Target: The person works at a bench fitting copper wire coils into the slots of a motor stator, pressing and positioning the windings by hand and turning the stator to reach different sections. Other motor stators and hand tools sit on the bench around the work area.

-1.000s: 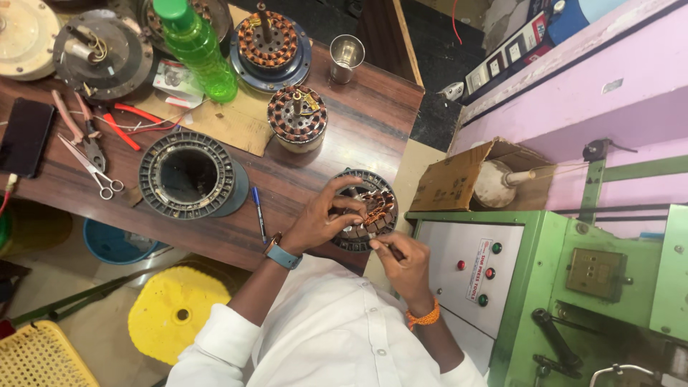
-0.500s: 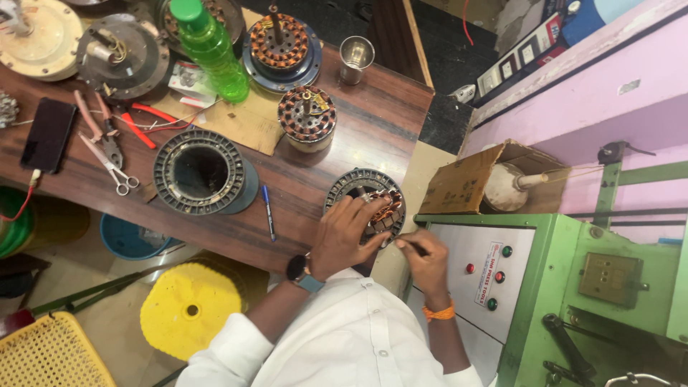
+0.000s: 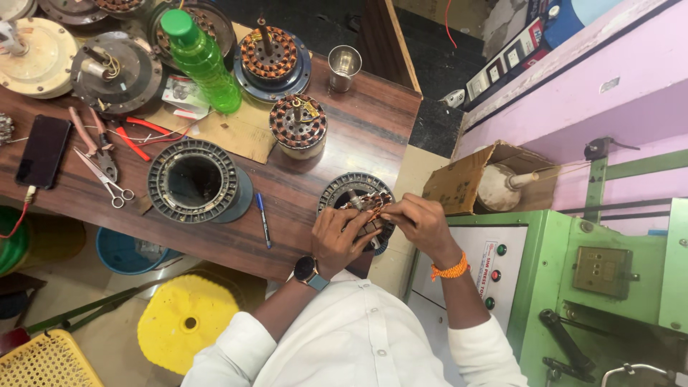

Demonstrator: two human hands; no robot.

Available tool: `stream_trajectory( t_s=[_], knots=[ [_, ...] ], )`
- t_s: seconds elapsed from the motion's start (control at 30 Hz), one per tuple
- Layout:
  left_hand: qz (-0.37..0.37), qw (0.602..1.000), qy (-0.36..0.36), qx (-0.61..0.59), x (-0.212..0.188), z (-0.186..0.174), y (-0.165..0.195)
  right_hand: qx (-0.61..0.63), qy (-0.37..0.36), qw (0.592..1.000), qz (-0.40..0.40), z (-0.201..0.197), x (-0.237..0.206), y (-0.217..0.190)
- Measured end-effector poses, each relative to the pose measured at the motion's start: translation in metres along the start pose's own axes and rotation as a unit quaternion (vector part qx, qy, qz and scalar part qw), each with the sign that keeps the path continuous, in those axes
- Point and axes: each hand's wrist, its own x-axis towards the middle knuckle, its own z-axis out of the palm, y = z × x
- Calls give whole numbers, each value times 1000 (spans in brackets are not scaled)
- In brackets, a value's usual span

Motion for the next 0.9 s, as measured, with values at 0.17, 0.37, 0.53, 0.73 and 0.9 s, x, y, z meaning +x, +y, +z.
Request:
stream_trajectory(
  t_s=[0.17,0.37,0.53,0.73,0.9],
  knots=[
    [-2,1000,3,14,-2,2,-1,-13,-39,999,-30,1,20,6],
    [-35,997,-36,-50,-4,2,-6,-41,-93,989,-107,1,50,18],
    [-386,842,-45,-375,2,3,-13,-49,-132,983,-117,2,64,18],
    [-452,767,-166,-424,21,3,-32,-34,-90,988,-117,6,65,5],
    [-350,764,-190,-507,24,-3,-53,-49,-66,997,-11,5,36,-22]
  ],
)
